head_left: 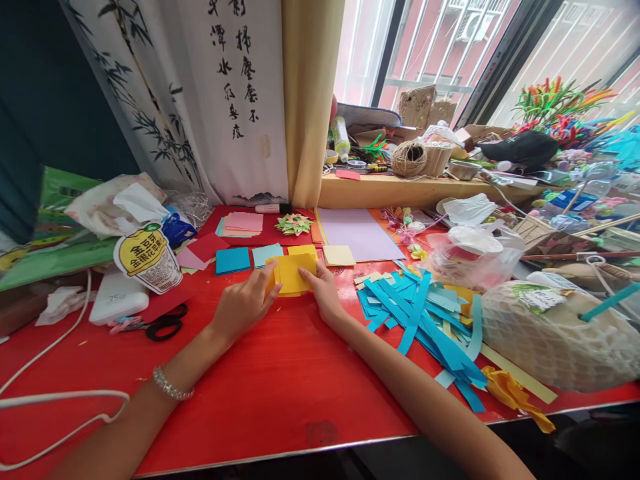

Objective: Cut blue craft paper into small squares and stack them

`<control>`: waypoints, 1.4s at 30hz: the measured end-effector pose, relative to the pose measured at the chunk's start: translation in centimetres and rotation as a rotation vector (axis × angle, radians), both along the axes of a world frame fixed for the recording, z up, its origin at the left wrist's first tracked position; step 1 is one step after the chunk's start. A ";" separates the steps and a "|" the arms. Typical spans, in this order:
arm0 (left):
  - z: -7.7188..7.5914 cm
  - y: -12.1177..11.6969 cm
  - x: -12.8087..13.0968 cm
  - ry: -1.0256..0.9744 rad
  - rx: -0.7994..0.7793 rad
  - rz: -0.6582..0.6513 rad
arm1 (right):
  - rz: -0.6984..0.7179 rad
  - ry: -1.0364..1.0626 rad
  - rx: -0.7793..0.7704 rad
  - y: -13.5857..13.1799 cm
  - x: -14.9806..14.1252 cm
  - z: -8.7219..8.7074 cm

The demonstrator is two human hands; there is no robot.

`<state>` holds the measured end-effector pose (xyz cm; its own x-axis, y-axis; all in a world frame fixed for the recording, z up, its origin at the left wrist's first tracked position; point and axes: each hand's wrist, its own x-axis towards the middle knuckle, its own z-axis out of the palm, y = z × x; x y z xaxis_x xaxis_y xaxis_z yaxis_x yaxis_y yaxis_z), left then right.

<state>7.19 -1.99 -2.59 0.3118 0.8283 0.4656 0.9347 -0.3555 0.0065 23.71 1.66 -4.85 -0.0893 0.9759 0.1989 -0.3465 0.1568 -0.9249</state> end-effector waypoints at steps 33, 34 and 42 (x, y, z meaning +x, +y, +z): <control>0.8 2.3 -1.0 -0.944 -0.477 -0.089 | 0.075 -0.381 0.168 -1.1 -0.9 0.2; 0.9 2.7 -1.7 -0.979 -0.532 -0.078 | 0.041 -0.385 0.168 -1.1 -0.9 0.2; 1.8 3.1 -4.4 -0.197 -0.342 0.248 | -0.170 -0.929 0.410 -2.0 -1.1 0.2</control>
<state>2.76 1.15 -0.79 0.0178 0.9830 0.1828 0.9603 -0.0677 0.2707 22.59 -0.29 -4.66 -0.2450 0.8626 0.4427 0.5341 0.5011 -0.6809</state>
